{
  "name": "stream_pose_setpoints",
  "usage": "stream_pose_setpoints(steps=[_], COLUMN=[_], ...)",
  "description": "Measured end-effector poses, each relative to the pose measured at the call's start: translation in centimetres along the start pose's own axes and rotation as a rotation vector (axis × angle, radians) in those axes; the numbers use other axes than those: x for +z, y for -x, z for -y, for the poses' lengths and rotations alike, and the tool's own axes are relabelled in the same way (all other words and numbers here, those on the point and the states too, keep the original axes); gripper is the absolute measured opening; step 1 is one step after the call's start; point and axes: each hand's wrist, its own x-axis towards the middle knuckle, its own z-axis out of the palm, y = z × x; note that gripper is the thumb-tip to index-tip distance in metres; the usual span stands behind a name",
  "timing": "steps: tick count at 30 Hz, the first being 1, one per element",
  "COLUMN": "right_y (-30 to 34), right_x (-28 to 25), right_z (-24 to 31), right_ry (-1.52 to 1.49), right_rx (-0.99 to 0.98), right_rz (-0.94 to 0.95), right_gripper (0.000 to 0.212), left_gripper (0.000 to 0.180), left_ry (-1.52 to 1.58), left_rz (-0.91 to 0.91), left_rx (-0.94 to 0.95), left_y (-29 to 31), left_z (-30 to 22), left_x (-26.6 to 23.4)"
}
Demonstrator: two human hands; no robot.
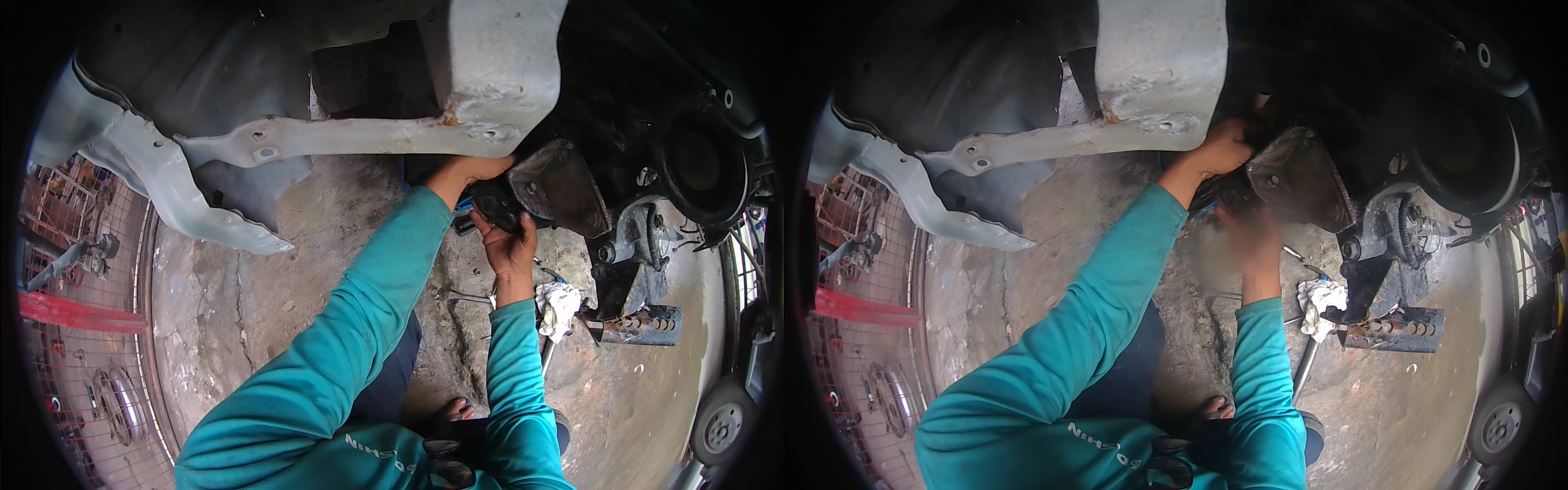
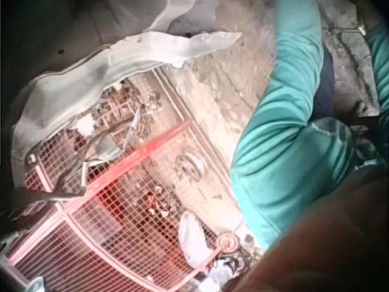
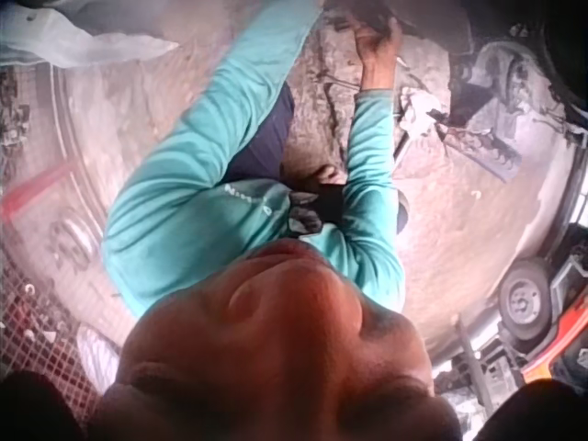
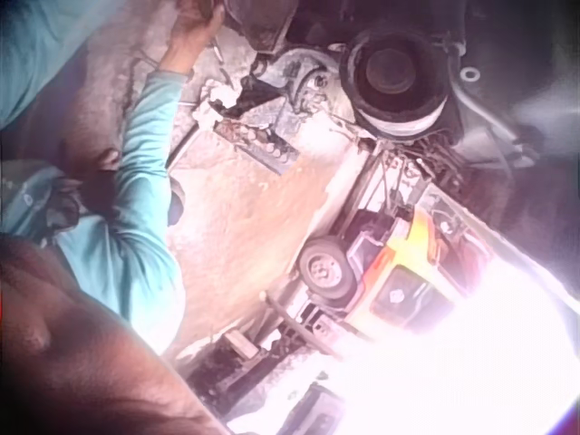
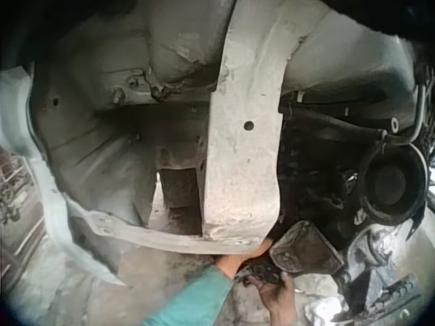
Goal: The person sits on the ground under a vehicle and uses a wrench to loosen and tighten bolts on a metal bracket attached to the undercarriage. They repeatedly adjust the bracket and fasteners by hand and with the tool.
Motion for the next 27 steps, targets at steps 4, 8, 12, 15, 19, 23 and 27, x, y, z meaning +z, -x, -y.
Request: stream_pose_setpoints(steps=[4,8,12,15,19,23,27], right_y=[0.4,0.4,0.4,0.5,0.5,0.6,0.8], right_x=[-0.7,0.5,1.0,0.6,0.7,0.4,0.8], right_z=[0.0,0.4,0.7,0.6,0.6,0.7,1.0], right_ry=[-0.263,-0.27,-0.236,-0.218,-0.224,-0.235,-0.237], right_rx=[0.044,0.046,0.033,0.012,0.023,0.051,0.063], right_rz=[-0.068,-0.002,0.031,-0.008,0.0,0.01,-0.073], right_gripper=[0.072,0.076,0.078,0.079,0.08,0.08,0.078], left_gripper=[0.041,0.037,0.038,0.038,0.038,0.038,0.038], left_ry=[-0.133,-0.392,-0.357,-0.347,-0.375,-0.414,-0.444], left_rz=[0.005,-0.014,-0.151,-0.12,-0.085,-0.004,0.051], left_rx=[-0.022,-0.032,0.211,0.184,0.15,0.088,0.059], left_y=[1.2,0.6,0.8,1.1,1.2,1.3,1.1], left_z=[-3.1,-1.3,-0.4,-1.2,-1.8,-3.0,-3.8], left_x=[-1.0,-1.1,-0.8,-0.9,-1.7,-2.5,-2.8])
